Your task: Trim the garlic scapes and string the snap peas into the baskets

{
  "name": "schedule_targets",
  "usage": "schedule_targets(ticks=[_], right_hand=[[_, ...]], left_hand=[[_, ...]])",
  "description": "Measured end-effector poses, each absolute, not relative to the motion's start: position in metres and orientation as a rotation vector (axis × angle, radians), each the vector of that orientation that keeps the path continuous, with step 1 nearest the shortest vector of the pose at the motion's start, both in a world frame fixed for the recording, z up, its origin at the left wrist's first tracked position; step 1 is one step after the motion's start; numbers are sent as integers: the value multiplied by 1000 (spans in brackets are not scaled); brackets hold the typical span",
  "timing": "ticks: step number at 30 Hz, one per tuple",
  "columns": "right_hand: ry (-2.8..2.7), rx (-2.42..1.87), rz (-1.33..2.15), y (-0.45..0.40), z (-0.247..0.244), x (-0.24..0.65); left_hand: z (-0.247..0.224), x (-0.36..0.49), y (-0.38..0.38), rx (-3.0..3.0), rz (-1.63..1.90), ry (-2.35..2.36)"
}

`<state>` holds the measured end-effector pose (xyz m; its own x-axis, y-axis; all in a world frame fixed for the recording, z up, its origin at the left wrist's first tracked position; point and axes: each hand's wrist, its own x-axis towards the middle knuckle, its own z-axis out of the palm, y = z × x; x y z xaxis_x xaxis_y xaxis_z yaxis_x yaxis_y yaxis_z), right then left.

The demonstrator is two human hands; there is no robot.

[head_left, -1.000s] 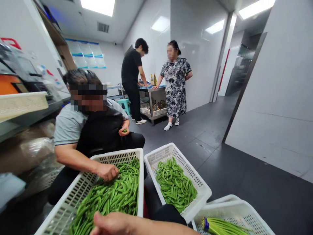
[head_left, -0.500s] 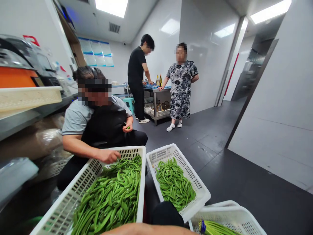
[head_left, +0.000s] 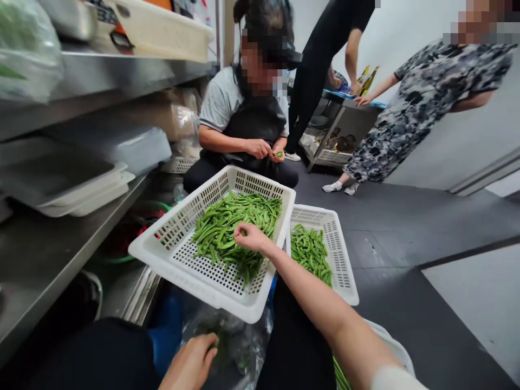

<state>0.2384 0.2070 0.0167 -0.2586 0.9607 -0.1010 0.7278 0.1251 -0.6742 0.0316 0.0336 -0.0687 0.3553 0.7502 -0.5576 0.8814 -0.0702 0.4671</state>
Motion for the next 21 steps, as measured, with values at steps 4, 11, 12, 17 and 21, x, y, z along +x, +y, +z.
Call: schedule_targets(ticks=[4, 11, 12, 17, 21], right_hand=[[-2328, -1716, 748, 221, 7, 206], [-2470, -1464, 661, 209, 31, 219], [-2445, -1344, 686, 203, 36, 222], [-2417, -940, 730, 172, 49, 226], [-2556, -971, 602, 159, 56, 230]], left_hand=[[-81, 27, 34, 1835, -319, 1457], [-6, 34, 44, 1627, 273, 1254], [9, 35, 54, 1590, 403, 1318], [61, 39, 109, 1719, 796, 1487], [47, 34, 131, 1756, 715, 1500]])
